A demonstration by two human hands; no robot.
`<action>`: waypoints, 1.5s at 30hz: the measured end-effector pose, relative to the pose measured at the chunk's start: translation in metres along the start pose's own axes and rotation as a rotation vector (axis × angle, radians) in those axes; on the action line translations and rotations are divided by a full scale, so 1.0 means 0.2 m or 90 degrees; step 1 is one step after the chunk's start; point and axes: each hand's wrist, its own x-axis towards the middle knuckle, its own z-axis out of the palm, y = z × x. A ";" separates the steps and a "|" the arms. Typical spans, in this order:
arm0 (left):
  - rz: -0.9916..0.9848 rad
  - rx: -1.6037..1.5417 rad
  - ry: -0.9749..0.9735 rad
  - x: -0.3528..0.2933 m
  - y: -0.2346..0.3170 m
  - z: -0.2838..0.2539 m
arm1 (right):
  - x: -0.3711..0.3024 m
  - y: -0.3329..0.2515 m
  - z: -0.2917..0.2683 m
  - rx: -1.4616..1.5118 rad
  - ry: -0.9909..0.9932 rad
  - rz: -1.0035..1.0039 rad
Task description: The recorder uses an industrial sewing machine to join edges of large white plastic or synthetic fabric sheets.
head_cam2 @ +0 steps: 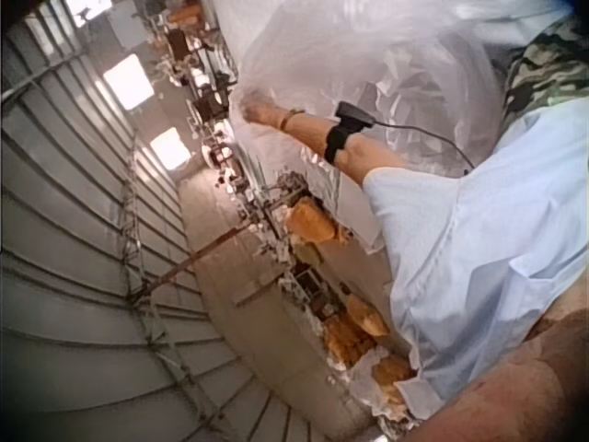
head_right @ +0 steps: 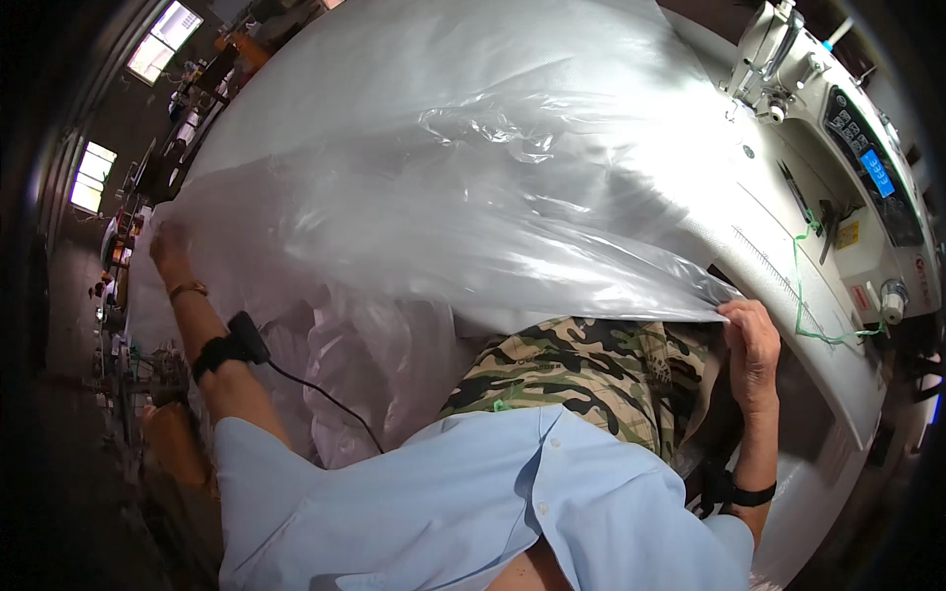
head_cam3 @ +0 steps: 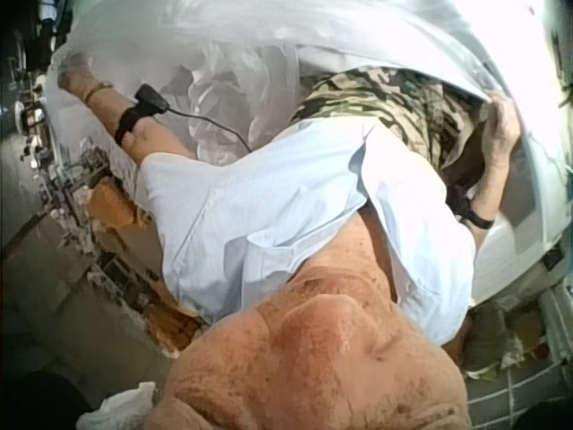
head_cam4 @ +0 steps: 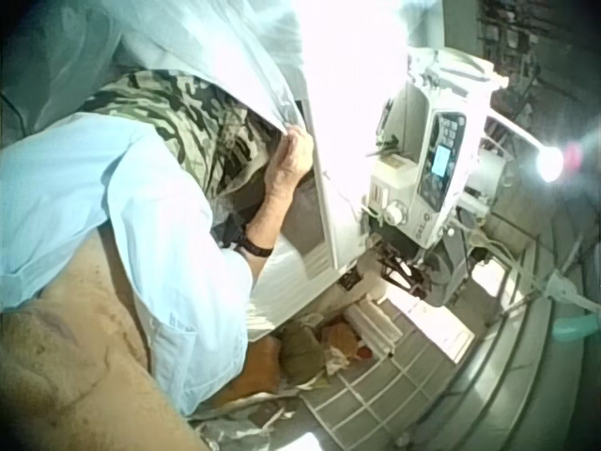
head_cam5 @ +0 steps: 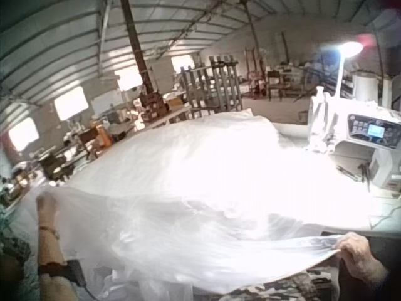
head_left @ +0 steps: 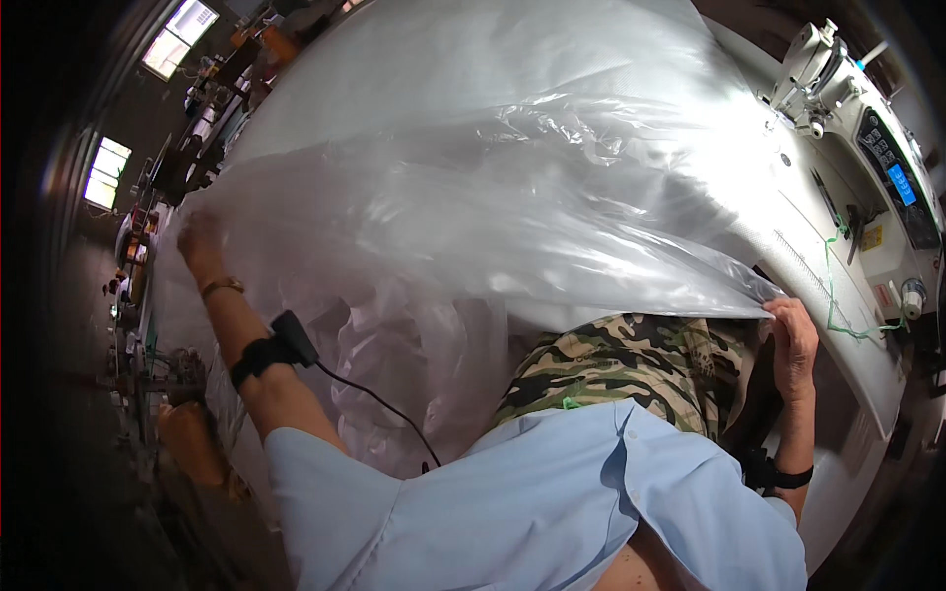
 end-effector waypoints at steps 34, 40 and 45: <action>0.552 -0.676 0.096 -0.26 1.86 -1.68 | 0.74 -0.24 0.59 0.171 -0.048 -0.120; 0.502 -0.417 0.248 -0.31 2.15 -1.42 | 0.73 0.08 0.34 -0.283 0.252 -0.018; 0.518 -0.482 0.327 -0.14 2.15 -1.29 | 0.63 -0.11 0.55 -0.236 -0.058 0.000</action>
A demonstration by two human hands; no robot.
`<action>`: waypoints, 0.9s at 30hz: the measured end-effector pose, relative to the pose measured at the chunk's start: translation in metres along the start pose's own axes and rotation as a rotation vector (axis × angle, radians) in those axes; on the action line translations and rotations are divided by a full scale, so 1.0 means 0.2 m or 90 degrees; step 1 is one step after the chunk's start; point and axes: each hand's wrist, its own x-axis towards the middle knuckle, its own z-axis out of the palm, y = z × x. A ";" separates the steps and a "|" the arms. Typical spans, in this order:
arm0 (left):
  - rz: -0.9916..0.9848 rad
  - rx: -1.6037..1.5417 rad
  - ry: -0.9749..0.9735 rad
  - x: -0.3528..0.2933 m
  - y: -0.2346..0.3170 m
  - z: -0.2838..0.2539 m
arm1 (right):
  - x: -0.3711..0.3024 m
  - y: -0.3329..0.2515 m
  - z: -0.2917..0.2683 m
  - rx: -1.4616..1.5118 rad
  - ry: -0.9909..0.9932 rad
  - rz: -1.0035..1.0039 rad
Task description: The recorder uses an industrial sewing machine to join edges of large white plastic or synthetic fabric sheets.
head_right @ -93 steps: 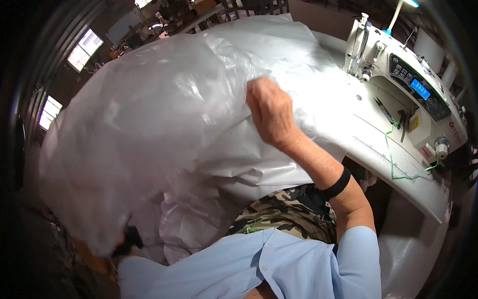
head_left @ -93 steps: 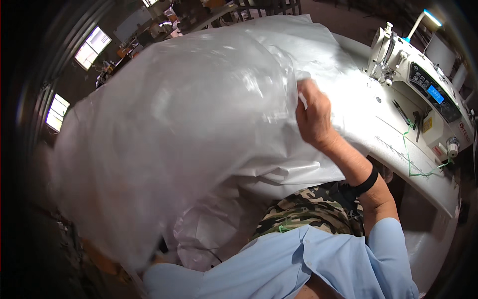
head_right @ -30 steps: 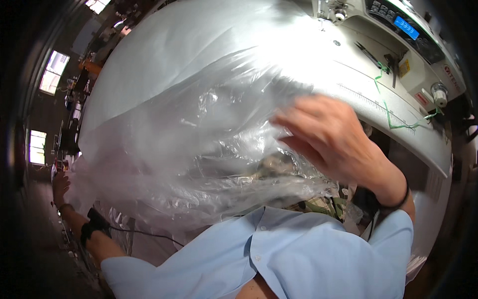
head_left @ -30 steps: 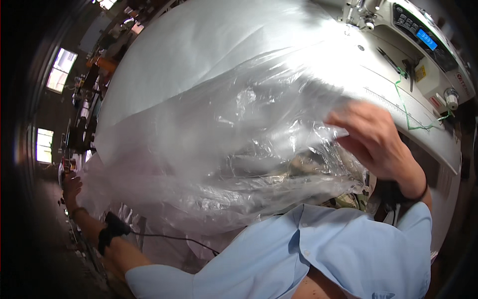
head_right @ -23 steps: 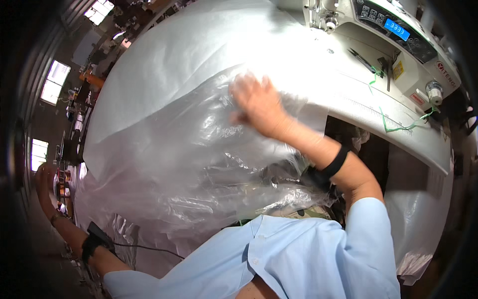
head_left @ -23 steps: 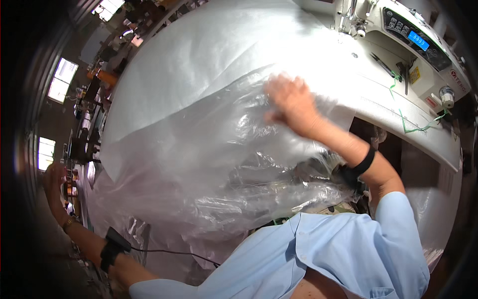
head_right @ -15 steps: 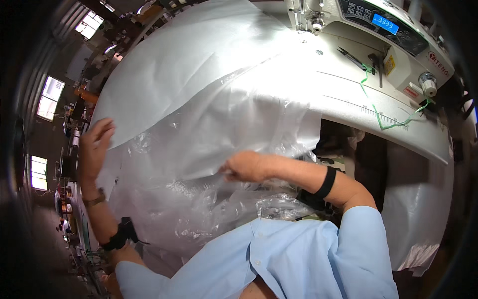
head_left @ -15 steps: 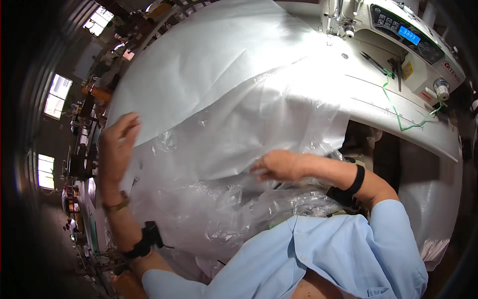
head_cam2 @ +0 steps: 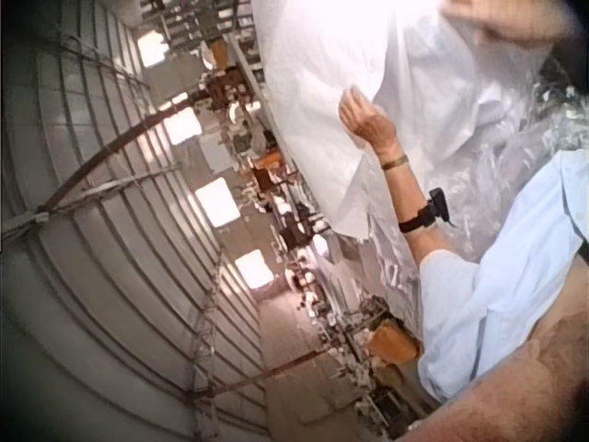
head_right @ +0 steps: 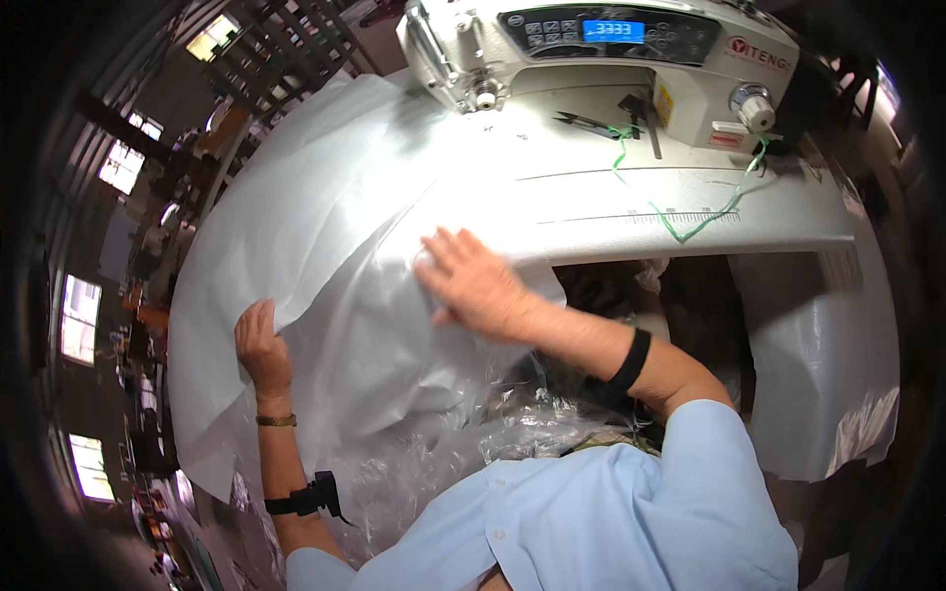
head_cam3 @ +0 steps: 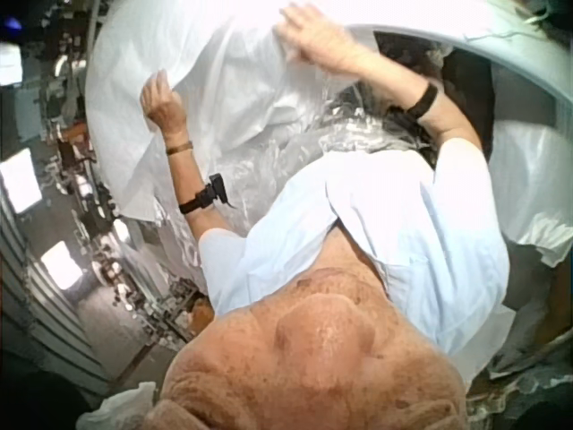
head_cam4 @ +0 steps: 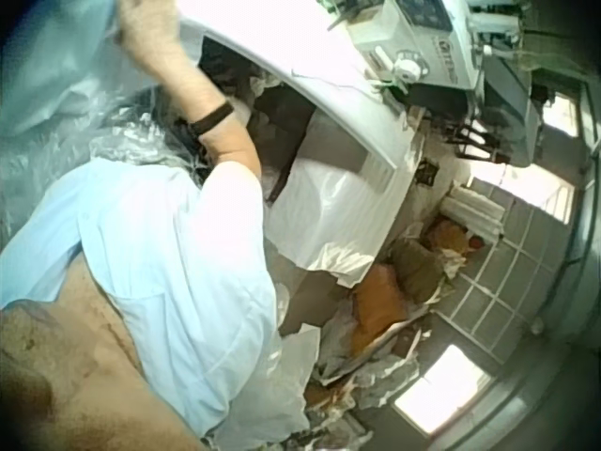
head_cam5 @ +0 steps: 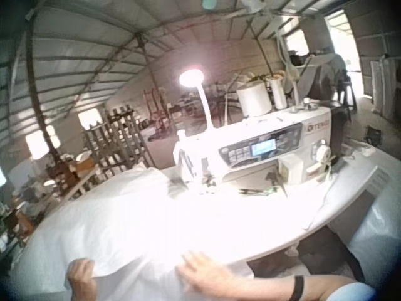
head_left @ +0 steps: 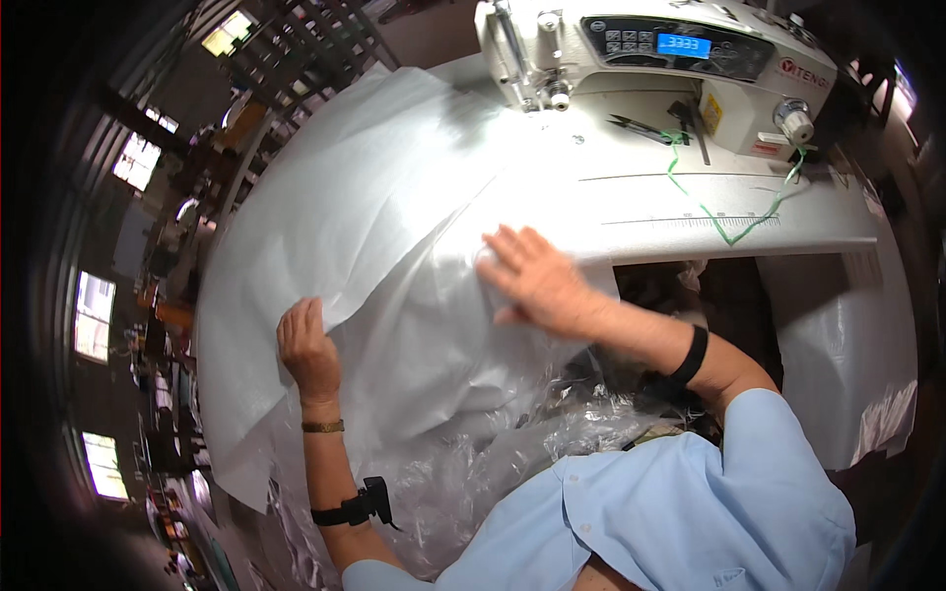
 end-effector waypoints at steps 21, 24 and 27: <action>-0.190 -0.595 -0.229 0.81 0.38 -0.99 | 0.07 0.35 -0.07 0.079 0.078 0.115; -0.185 -0.694 -0.255 0.70 0.62 -1.06 | 0.07 0.36 -0.06 0.102 0.111 0.102; -0.185 -0.810 -0.323 0.50 0.84 -1.04 | 0.06 0.37 -0.08 0.259 0.199 0.148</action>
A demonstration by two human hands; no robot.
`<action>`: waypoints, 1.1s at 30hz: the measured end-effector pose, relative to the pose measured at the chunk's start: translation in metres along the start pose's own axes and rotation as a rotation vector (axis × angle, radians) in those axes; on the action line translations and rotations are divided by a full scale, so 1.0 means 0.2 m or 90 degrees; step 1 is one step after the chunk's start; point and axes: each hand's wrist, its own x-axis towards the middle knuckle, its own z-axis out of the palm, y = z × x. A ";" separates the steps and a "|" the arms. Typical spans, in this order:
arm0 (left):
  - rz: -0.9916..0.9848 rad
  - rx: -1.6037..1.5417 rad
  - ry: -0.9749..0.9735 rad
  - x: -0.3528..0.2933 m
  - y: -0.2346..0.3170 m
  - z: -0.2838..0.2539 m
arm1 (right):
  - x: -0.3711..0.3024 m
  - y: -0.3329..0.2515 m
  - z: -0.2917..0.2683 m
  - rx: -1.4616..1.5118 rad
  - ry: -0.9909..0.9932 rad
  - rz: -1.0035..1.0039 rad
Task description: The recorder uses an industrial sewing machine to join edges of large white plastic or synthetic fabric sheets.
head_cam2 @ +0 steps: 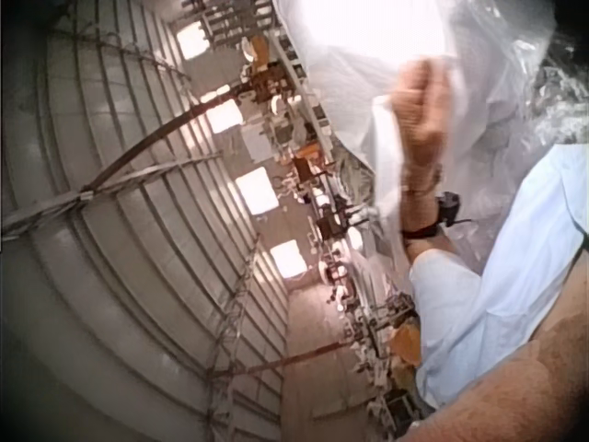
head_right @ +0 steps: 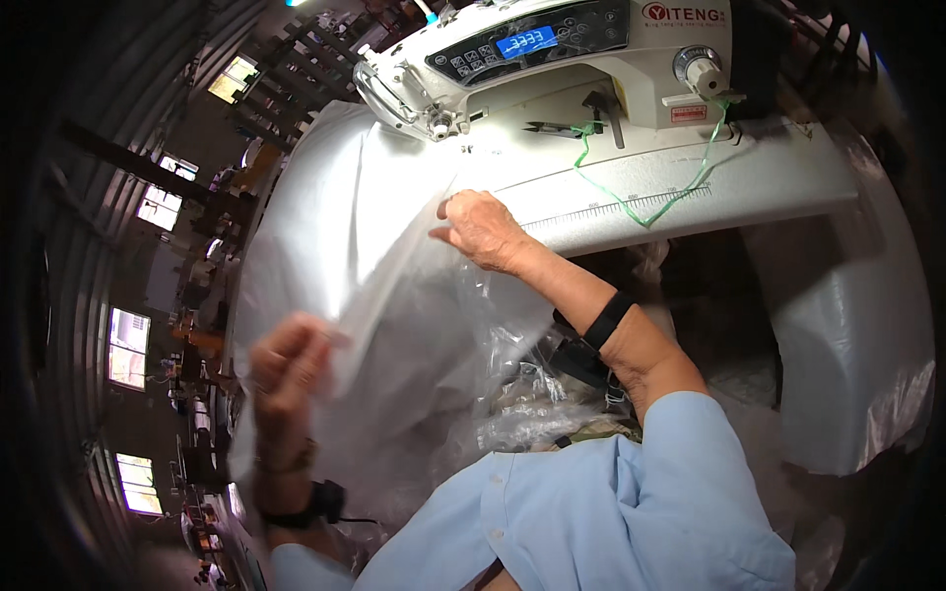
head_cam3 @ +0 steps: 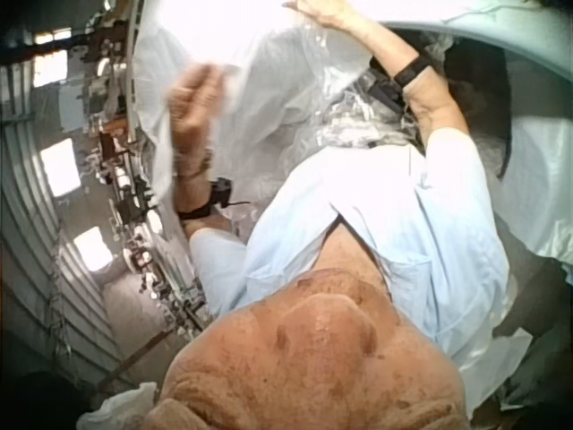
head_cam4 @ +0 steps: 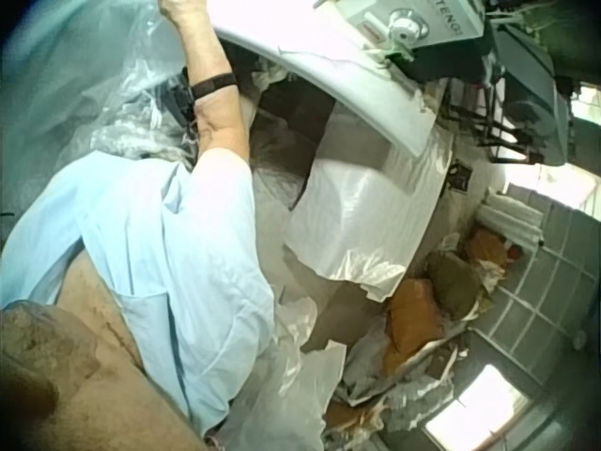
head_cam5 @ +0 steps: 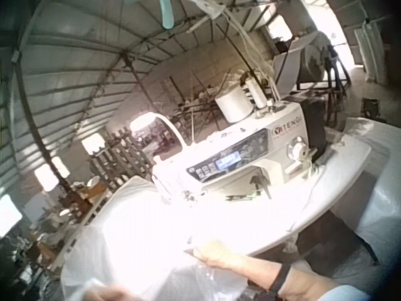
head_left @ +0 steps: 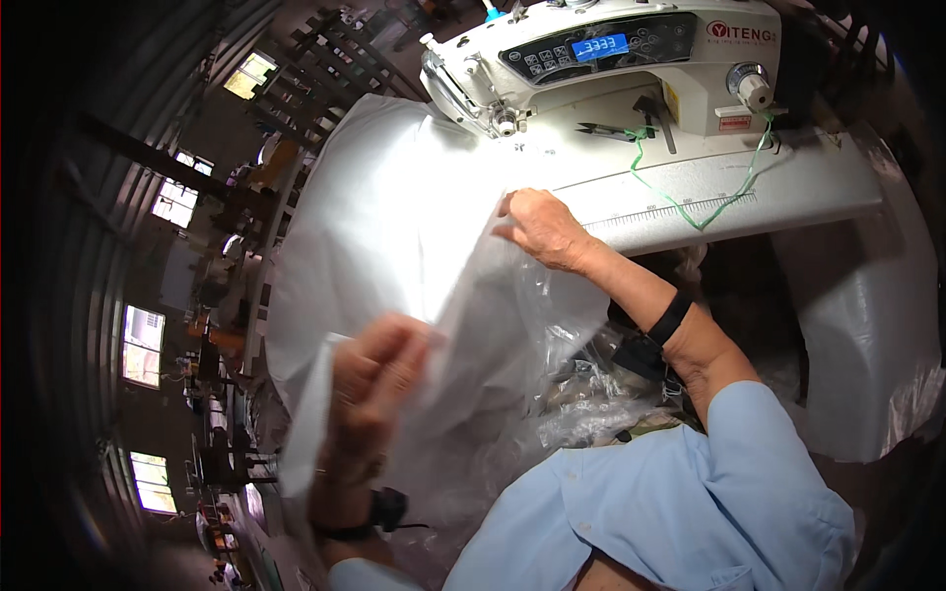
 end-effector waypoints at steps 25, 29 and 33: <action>-0.014 0.295 -0.002 0.11 -0.55 0.54 | -0.75 -0.49 -0.08 0.144 -0.168 -0.300; -0.103 -0.056 -0.016 0.11 -0.60 0.51 | -0.78 -0.35 -0.12 0.316 0.026 0.115; -0.098 -0.244 -0.021 0.15 -0.60 0.48 | -0.78 -0.22 -0.02 0.138 0.069 0.196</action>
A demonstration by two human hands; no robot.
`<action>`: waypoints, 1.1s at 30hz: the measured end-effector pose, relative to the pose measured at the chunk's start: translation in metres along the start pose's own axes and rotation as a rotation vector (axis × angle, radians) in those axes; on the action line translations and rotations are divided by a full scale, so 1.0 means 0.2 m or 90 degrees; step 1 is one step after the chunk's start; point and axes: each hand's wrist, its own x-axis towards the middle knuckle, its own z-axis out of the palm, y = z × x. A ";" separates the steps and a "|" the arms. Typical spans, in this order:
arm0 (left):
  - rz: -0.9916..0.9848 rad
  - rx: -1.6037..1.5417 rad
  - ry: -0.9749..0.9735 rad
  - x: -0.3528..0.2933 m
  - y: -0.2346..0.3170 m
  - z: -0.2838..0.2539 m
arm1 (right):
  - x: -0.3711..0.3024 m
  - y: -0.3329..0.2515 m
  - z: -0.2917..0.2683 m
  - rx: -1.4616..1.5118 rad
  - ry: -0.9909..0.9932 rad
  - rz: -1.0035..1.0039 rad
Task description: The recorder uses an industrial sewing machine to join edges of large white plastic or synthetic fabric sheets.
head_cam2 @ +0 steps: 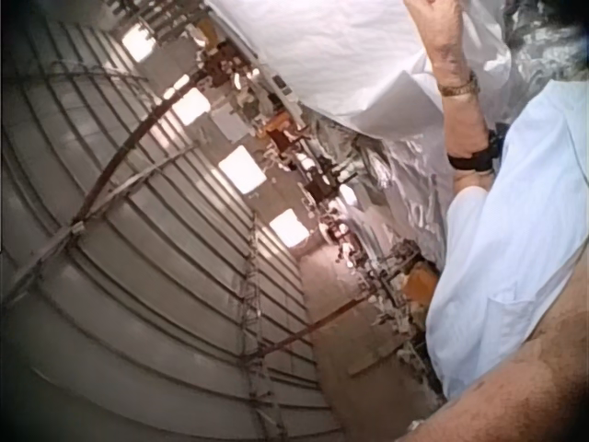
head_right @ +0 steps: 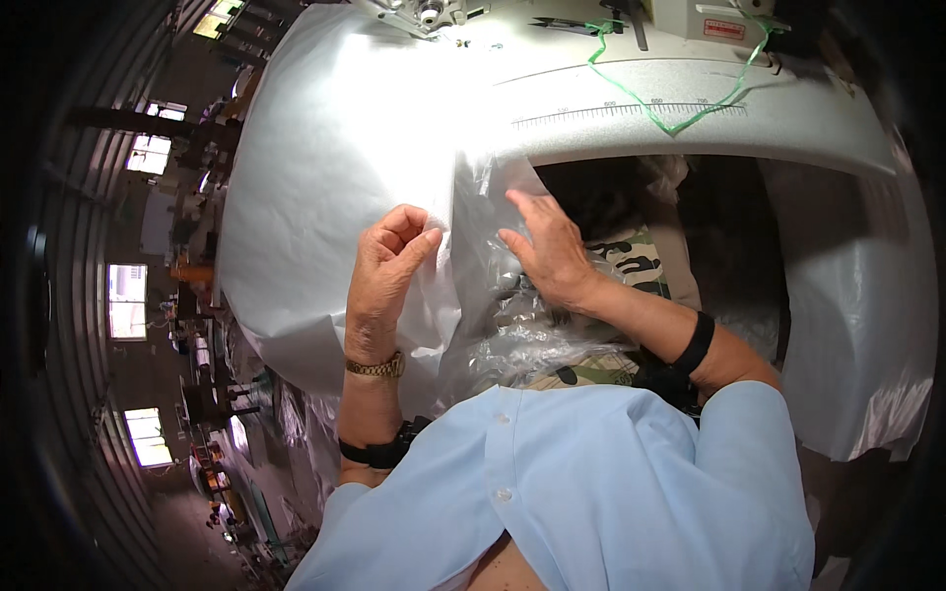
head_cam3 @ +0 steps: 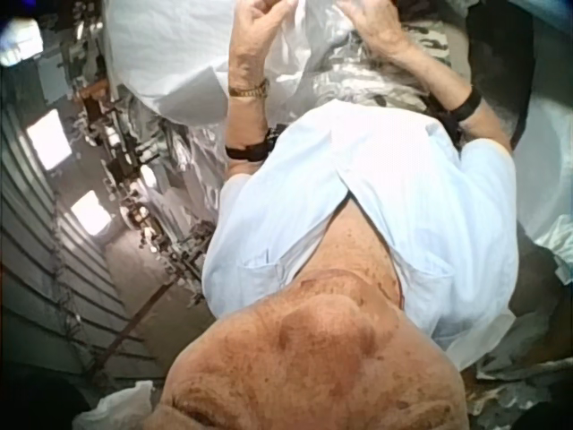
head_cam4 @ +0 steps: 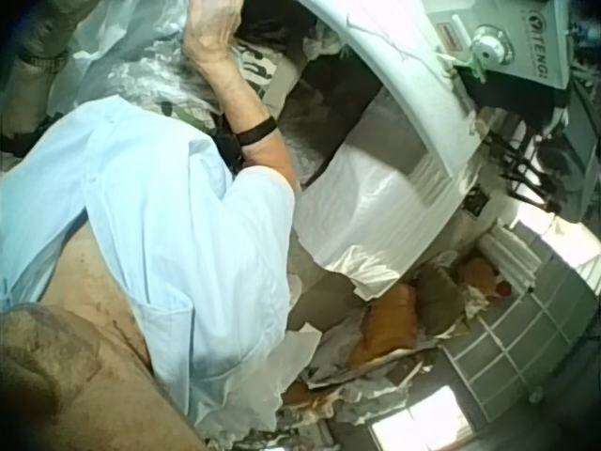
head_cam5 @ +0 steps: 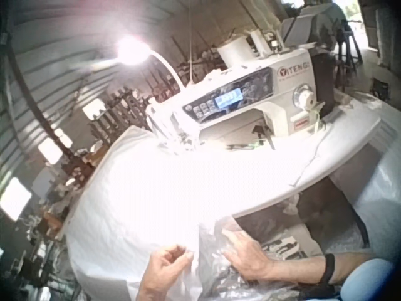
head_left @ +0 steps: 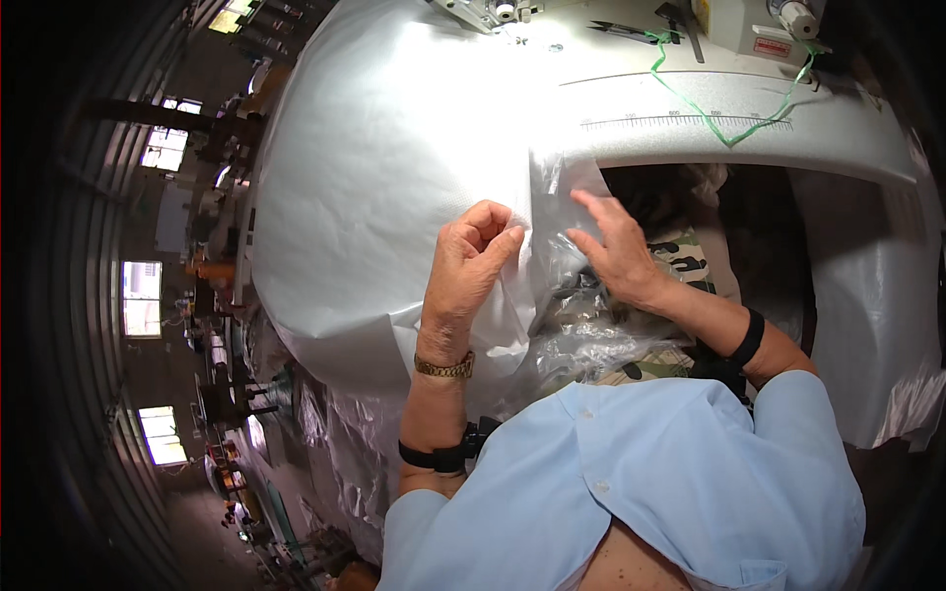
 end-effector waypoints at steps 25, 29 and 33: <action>-0.064 -0.109 0.009 0.00 -0.06 -0.03 | 0.04 -0.25 -0.14 0.662 -0.323 0.371; -0.109 -0.127 0.019 -0.03 -0.11 -0.02 | 0.04 -0.27 -0.03 0.577 -0.271 0.299; -0.120 -0.122 -0.034 -0.04 -0.16 -0.02 | -0.01 -0.26 0.06 0.681 -0.254 0.339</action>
